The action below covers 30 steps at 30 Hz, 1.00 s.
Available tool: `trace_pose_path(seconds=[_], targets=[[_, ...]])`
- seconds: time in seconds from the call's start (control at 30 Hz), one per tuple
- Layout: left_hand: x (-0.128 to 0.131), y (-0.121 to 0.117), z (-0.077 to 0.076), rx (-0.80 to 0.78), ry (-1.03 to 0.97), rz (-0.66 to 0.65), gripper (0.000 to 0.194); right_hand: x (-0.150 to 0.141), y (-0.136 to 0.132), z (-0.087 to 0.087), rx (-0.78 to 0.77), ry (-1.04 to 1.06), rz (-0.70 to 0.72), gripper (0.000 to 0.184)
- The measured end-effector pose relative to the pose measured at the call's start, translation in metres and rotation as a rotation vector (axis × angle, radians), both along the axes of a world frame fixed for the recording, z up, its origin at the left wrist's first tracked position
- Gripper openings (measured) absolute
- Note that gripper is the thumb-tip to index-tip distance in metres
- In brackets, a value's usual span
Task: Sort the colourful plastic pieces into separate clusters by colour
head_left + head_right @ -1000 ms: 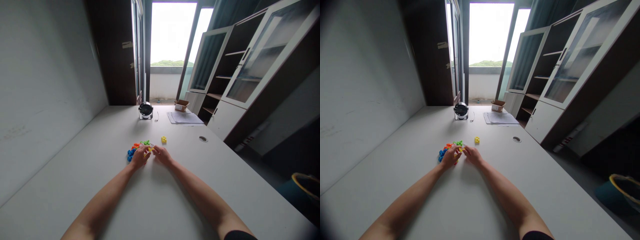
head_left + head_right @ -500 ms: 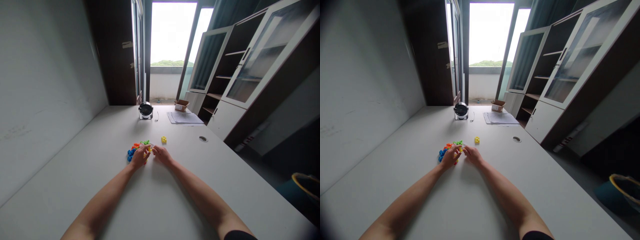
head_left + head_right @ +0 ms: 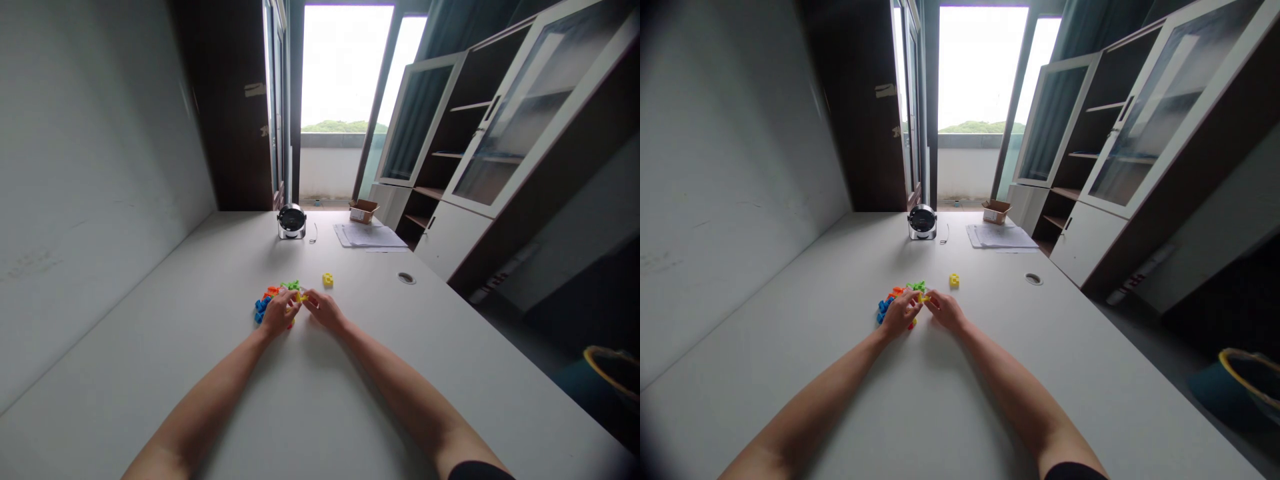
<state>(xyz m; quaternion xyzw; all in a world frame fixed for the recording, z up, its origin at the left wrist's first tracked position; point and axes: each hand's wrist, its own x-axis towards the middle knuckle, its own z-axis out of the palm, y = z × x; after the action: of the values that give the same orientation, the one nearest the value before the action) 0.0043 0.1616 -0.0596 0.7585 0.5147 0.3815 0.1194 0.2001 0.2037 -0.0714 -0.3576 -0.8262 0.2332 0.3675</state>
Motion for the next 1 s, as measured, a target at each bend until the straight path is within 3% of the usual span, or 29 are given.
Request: trace_pose_path(seconds=[0.23, 0.47, 0.77, 1.0], targets=[[-0.0009, 0.0027, -0.0085, -0.025, -0.042, -0.036, 0.046, -0.0008, 0.0021, -0.0025, -0.034, 0.002, -0.013, 0.026], [-0.0016, 0.0042, -0.0098, 0.018, 0.014, -0.032, 0.037, 0.0003, 0.0033, -0.0023, -0.046, -0.023, 0.021, 0.034], [-0.0001, 0.0034, -0.0072, -0.018, 0.013, -0.041, 0.049, -0.0013, 0.0086, -0.0077, -0.065, -0.066, 0.022, 0.035], [-0.0019, 0.0047, -0.0087, 0.002, 0.039, -0.068, 0.042, -0.0018, 0.0093, -0.0076, -0.06, -0.059, 0.018, 0.029]])
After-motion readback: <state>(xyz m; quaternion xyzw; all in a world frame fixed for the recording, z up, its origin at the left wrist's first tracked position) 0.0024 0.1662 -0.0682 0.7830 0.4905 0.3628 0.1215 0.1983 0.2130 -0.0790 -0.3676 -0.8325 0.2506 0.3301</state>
